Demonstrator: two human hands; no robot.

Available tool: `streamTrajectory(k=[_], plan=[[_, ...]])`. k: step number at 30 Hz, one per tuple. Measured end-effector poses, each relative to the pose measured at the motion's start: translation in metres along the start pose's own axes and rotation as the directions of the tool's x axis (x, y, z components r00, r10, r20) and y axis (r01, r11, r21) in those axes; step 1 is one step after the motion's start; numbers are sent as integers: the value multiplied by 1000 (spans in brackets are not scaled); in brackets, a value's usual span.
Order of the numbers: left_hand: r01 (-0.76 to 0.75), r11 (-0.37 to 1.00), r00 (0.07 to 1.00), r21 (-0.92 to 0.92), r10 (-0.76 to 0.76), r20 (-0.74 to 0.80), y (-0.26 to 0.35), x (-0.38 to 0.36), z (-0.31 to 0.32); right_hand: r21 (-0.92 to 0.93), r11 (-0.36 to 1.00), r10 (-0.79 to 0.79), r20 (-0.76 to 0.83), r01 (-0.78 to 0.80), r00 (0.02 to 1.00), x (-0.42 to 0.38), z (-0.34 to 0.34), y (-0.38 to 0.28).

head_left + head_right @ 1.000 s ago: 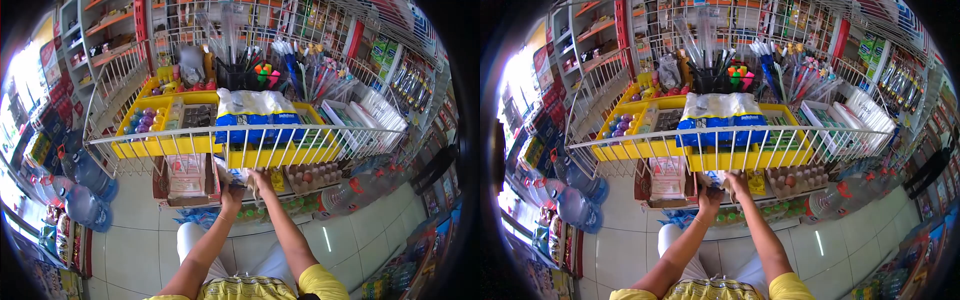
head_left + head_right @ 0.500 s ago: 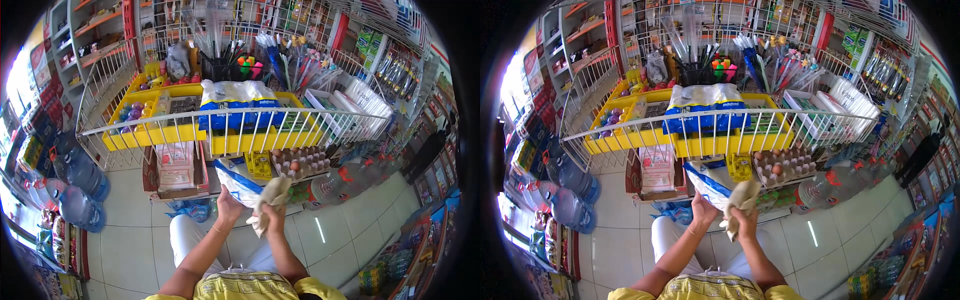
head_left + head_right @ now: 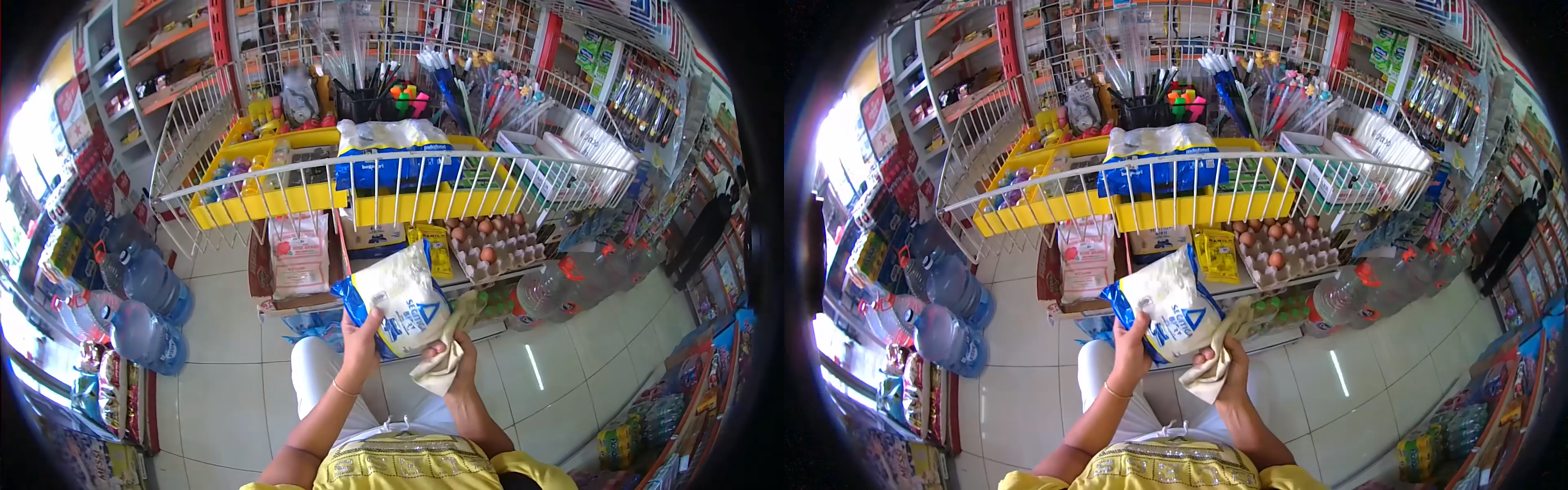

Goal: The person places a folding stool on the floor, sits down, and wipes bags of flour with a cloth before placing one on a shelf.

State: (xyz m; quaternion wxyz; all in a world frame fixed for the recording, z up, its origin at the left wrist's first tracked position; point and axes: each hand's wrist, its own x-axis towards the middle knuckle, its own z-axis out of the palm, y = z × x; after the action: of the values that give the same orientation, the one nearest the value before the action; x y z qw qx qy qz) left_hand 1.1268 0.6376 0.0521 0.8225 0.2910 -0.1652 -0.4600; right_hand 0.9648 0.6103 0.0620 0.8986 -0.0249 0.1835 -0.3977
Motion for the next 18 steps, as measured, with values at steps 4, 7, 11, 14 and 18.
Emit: streamTrajectory(k=[4, 7, 11, 14, 18], plan=[[44, 964, 982, 262, 7, -191, 20, -7, -21, -329, 944, -107, -196, 37, 975, 23, -60, 12], [121, 931, 959, 344, -20, -283, 14, -15, -67, -427, 904, -140, -269, 12, 953, 28, -86, 26], [201, 914, 901, 353, -30, -434, 20, -41, -98, -623, 762, -411, -256, 176, 875, 37, -88, 29], [266, 894, 884, 362, -76, -462, 27, -54, -121, -758, 509, -534, 92, 407, 840, 59, -97, 42], [322, 887, 869, 329, -139, -476, 26, -67, -148, -904, -139, -304, 427, 404, 852, 35, -27, 84]])
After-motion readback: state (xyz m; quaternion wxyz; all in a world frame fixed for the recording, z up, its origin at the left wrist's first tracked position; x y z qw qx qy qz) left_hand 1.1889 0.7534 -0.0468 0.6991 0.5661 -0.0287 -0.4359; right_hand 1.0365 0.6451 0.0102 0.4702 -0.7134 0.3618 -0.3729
